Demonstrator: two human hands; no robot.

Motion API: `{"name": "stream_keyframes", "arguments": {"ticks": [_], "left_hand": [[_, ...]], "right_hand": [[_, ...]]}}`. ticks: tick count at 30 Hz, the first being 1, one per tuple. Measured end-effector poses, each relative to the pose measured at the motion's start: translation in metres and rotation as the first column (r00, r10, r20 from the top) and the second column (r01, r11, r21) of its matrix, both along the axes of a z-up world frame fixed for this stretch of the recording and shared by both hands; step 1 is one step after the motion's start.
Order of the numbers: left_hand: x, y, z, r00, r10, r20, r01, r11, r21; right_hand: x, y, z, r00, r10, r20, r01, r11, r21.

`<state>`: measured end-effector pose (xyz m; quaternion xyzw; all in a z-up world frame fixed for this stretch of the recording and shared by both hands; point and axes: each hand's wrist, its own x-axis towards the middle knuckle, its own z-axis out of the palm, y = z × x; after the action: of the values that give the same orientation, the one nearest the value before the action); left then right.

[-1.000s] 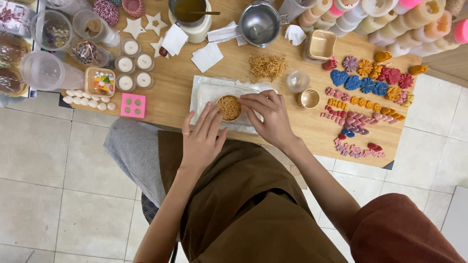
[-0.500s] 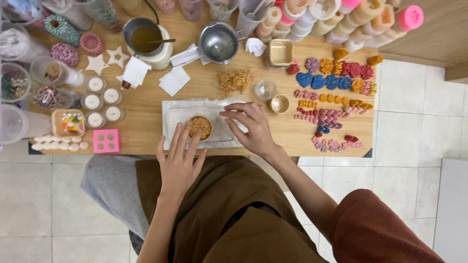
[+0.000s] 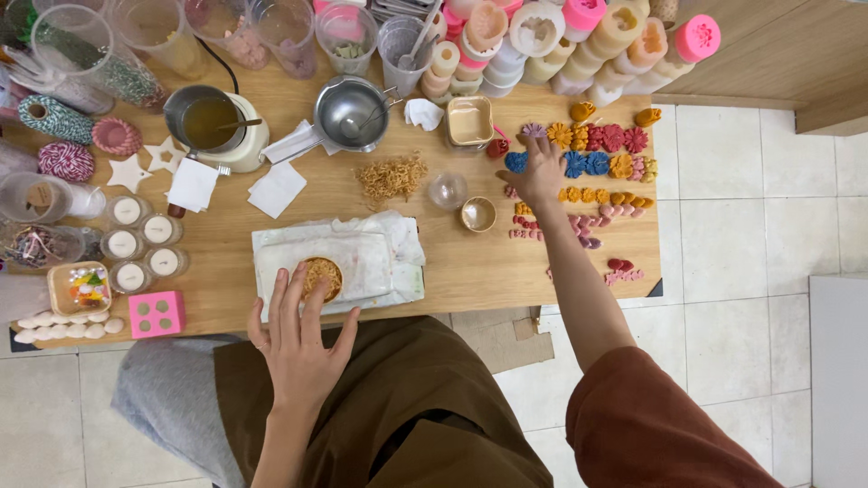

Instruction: The person arranges dried moss and small decorative flowers into a small circular container, then carefully places a red rose candle and small white beads on top.

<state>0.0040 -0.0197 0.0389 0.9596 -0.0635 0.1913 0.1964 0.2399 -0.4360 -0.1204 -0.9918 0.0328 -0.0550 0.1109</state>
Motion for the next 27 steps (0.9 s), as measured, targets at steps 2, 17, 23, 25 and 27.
{"name": "stream_keyframes", "arguments": {"ticks": [2, 17, 23, 25, 27], "left_hand": [[-0.001, -0.002, 0.000, 1.000, 0.000, -0.018, 0.000, 1.000, 0.014], [-0.017, 0.011, 0.000, 0.986, 0.103, -0.129, -0.089, 0.990, 0.107], [-0.021, 0.010, -0.014, 0.967, 0.184, -0.178, -0.201, 0.976, -0.086], [-0.023, 0.009, -0.019, 0.969, 0.167, -0.185, -0.196, 0.968, -0.156], [-0.025, 0.009, -0.023, 0.971, 0.155, -0.183, -0.191, 0.960, -0.202]], "right_hand": [[0.012, -0.002, -0.027, 0.999, -0.012, -0.051, 0.013, 1.000, 0.013], [0.015, 0.016, -0.008, 0.988, -0.085, 0.129, 0.072, 0.992, 0.100], [-0.073, 0.080, 0.105, 0.998, 0.063, -0.031, -0.033, 0.816, 0.577], [-0.100, 0.120, 0.137, 0.968, 0.251, -0.024, -0.171, 0.720, 0.672], [-0.119, 0.159, 0.162, 0.909, 0.415, -0.031, -0.288, 0.681, 0.674]]}}
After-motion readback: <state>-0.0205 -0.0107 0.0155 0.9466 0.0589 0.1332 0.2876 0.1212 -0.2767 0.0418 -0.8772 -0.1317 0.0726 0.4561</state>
